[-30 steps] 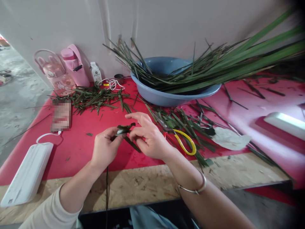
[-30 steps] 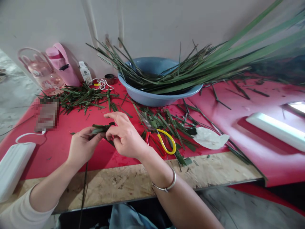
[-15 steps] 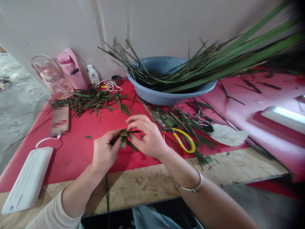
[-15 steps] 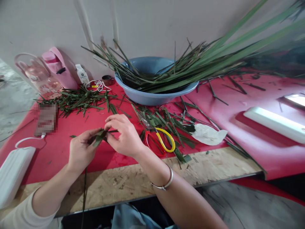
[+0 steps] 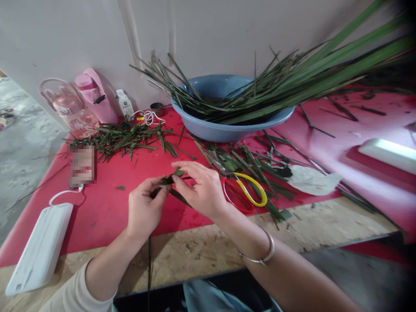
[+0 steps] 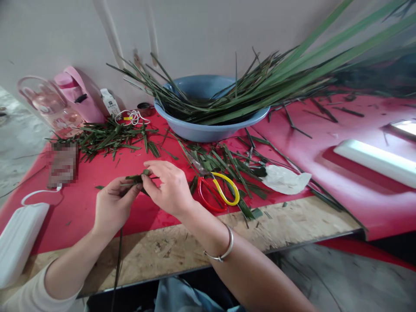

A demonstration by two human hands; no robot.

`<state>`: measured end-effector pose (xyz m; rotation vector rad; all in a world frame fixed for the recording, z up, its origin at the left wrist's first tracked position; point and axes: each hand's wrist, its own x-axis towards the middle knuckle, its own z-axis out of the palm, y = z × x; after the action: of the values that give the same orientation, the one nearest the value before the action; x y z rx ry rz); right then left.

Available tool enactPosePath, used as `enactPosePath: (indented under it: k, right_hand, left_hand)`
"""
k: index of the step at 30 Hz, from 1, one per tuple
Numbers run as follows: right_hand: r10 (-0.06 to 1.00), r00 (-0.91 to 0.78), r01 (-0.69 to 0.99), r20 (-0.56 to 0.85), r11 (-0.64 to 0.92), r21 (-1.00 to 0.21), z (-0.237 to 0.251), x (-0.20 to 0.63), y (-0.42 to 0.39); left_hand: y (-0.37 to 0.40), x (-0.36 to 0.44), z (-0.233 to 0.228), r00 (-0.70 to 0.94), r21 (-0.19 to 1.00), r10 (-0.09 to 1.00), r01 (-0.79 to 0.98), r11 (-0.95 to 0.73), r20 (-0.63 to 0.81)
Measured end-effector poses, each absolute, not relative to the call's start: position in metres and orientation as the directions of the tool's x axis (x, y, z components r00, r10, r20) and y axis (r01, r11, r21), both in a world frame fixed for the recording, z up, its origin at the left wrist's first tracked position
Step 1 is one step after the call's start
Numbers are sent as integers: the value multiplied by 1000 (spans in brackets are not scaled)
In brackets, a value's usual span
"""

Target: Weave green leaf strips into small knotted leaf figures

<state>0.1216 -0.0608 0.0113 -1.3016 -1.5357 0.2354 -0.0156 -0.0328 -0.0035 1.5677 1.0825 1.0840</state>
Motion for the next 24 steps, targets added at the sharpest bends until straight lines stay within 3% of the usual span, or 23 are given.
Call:
enactPosePath:
  k: [4, 7, 15, 18, 24]
  right_hand:
    - [913, 304, 162, 270, 230, -960, 9, 116, -56]
    - [945, 287, -11, 159, 169, -985, 5, 114, -53]
    - [840, 318, 325, 439, 339, -883, 4, 108, -61]
    - [818, 316, 338, 480, 376, -863, 5, 105, -62]
    - [834, 354, 289, 423, 333, -898, 5, 102, -63]
  left_hand:
    - [-31, -10, -4, 293, 993, 956, -109, 47, -13]
    - [-26, -10, -9, 332, 969, 939, -190, 161, -91]
    - [-29, -8, -10, 286, 951, 947, -224, 214, -146]
    - [-31, -7, -10, 244, 972, 967, -203, 121, -69]
    - [-31, -10, -13, 175, 994, 979, -26, -103, 106]
